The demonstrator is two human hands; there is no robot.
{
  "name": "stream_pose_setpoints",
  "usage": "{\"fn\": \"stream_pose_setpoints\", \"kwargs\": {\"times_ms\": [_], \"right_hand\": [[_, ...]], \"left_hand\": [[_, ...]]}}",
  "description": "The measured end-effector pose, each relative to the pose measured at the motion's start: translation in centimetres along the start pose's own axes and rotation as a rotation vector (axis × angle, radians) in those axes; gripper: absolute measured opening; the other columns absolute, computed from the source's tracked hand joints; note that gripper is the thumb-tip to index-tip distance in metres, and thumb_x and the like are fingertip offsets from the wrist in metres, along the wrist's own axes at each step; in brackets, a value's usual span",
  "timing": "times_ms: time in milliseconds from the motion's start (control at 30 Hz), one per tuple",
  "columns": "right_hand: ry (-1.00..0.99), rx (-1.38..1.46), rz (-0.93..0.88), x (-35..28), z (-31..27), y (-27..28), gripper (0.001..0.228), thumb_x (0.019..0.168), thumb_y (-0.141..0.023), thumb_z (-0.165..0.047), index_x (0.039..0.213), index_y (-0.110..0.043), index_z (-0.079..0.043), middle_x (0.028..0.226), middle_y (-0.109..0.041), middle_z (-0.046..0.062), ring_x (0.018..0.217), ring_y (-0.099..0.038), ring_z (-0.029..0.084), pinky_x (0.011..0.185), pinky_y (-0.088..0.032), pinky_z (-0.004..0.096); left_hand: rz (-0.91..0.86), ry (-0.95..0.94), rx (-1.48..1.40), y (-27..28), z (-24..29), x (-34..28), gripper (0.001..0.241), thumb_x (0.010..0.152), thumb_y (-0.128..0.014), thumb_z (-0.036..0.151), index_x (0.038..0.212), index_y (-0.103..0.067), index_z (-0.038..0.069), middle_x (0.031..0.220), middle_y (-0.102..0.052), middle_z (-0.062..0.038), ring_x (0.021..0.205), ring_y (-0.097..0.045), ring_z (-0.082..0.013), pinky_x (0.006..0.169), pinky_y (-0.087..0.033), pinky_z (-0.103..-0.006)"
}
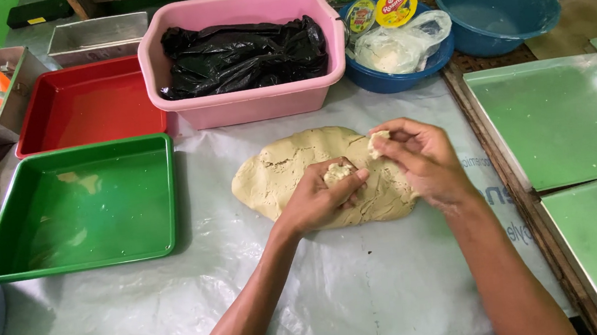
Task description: Kneading a large mass of dough on a covered table and beginning to shape small portions of it.
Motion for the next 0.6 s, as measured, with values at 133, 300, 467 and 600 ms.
{"fn": "stream_pose_setpoints", "kwargs": {"times_ms": [133,300,467,600], "right_hand": [[0.059,-0.317,-0.017,-1.1,-2.6,0.0,0.043,0.084,-0.080,0.001,0.121,-0.062,0.011,0.091,-0.070,0.019,0.080,-0.072,0.023,0.078,-0.061,0.033],[0.154,-0.812,-0.103,-2.0,-3.1,-2.2,0.015,0.082,-0.085,-0.020,0.092,-0.083,-0.008,0.078,-0.077,0.010,0.067,-0.070,0.015,0.064,-0.056,0.030],[0.157,-0.892,-0.157,-2.2,-3.5,-3.2,0.019,0.090,-0.078,-0.024,0.098,-0.083,-0.007,0.091,-0.078,0.012,0.080,-0.074,0.021,0.074,-0.058,0.033],[0.260,-0.924,-0.137,-2.6,-4.4,-3.1,0.037,0.094,-0.069,-0.017,0.128,-0.072,-0.004,0.106,-0.072,0.017,0.100,-0.072,0.032,0.085,-0.060,0.043]], "left_hand": [[-0.042,0.055,-0.149,0.3,-2.2,1.3,0.046,0.103,-0.054,0.045,0.092,-0.069,0.004,0.063,-0.066,-0.011,0.052,-0.063,-0.0146,0.047,-0.050,-0.0253],[0.082,-0.017,-0.179,1.1,-2.2,1.2,0.035,0.098,-0.043,0.020,0.105,-0.070,0.000,0.054,-0.057,-0.012,0.045,-0.055,-0.0175,0.039,-0.041,-0.0250],[0.143,-0.026,-0.203,1.4,-2.0,1.4,0.038,0.093,-0.037,0.009,0.115,-0.065,-0.003,0.054,-0.059,-0.013,0.044,-0.054,-0.0170,0.039,-0.042,-0.0242],[0.363,0.077,-0.305,1.8,-1.4,0.9,0.037,0.099,-0.039,0.020,0.107,-0.070,0.001,0.062,-0.058,-0.016,0.053,-0.056,-0.0173,0.042,-0.043,-0.0235]]}}
Point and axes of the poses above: each hand's wrist, its own x-axis towards the middle knuckle, its own y-axis out of the back of the hand, z = x × y, the point moved 8 cm from there along x, towards the middle knuckle
